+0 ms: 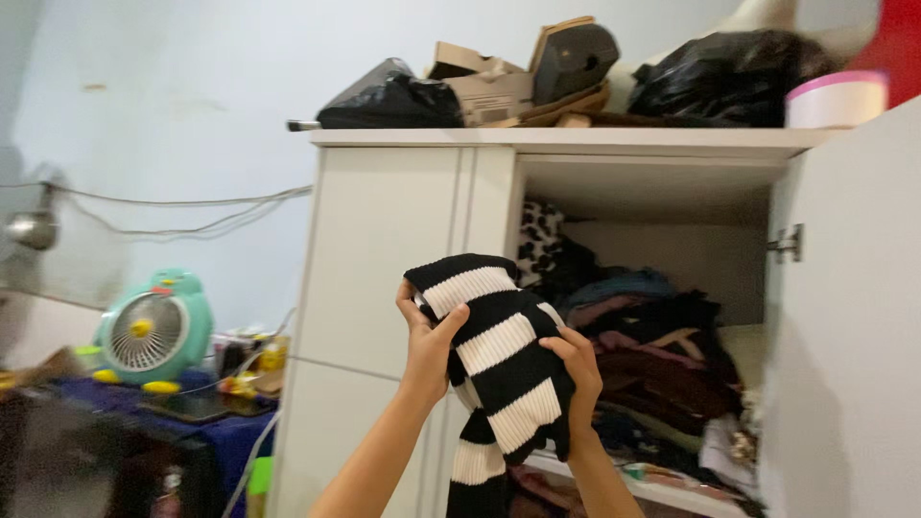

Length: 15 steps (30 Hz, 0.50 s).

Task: The person takes a blue pouch and a black bag from a cabinet and places them on a table, then opens a black backpack and zips it. They retrieve folded clothing items from a wardrobe cabinet and lay them on the table next to the backpack and a brown handbag.

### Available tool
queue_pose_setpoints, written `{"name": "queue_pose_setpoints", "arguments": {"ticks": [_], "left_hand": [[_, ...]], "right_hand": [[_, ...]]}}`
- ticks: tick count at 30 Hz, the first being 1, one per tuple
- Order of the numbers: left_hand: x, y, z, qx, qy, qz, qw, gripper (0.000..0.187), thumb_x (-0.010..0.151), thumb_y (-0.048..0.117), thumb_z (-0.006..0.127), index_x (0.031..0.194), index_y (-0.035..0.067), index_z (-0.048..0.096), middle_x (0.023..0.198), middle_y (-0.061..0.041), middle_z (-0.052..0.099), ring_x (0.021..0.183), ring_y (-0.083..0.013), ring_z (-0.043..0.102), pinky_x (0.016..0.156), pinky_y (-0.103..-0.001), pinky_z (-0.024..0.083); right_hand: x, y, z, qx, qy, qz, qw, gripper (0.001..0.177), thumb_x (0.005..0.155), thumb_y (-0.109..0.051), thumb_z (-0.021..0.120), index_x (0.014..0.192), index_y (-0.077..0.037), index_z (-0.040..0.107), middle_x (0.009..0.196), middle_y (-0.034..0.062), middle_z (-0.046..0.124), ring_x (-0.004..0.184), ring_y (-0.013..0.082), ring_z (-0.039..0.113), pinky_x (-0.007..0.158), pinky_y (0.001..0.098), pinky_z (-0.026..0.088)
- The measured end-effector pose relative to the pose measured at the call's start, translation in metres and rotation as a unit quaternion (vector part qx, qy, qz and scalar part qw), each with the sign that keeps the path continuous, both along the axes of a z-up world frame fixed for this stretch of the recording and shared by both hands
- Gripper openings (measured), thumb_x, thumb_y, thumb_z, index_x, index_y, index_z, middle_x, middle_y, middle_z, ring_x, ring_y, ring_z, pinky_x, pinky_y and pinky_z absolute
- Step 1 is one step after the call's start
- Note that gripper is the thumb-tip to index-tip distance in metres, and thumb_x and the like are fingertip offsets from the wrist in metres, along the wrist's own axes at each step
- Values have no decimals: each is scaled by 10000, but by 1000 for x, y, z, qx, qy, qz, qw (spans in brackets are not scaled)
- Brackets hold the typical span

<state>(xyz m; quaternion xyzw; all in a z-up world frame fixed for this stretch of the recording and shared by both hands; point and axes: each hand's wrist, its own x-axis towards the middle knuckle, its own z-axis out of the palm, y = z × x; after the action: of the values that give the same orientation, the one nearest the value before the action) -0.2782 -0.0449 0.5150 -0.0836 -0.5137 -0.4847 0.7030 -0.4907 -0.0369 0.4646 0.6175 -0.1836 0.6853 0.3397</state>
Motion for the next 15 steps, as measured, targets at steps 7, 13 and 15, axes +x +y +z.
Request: {"name": "queue_pose_setpoints", "arguments": {"ticks": [7, 13, 15], "left_hand": [[79, 3, -18, 0, 51, 103, 993, 843, 845, -27, 599, 1534, 223, 183, 1374, -142, 496, 1220, -237, 544, 998, -397, 524], [153, 2, -39, 32, 55, 155, 986, 844, 849, -43, 573, 1558, 255, 224, 1346, -98, 546, 1157, -210, 581, 962, -377, 528], [177, -1, -46, 46, 48, 180, 981, 845, 856, -33, 576, 1564, 261, 220, 1348, -87, 557, 1159, -201, 589, 963, -368, 528]], "right_hand": [[80, -14, -34, 121, 37, 67, 990, 384, 853, -46, 662, 1234, -96, 648, 1413, 150, 565, 1250, 329, 588, 990, 407, 488], [160, -19, -56, 171, 91, 115, 974, 781, 688, -97, 843, 1393, -111, 507, 1517, 209, 453, 1350, 408, 517, 1063, 457, 461], [186, -21, -68, 205, 103, 152, 961, 849, 633, -95, 862, 1401, -119, 500, 1539, 223, 416, 1332, 410, 519, 1042, 461, 460]]}}
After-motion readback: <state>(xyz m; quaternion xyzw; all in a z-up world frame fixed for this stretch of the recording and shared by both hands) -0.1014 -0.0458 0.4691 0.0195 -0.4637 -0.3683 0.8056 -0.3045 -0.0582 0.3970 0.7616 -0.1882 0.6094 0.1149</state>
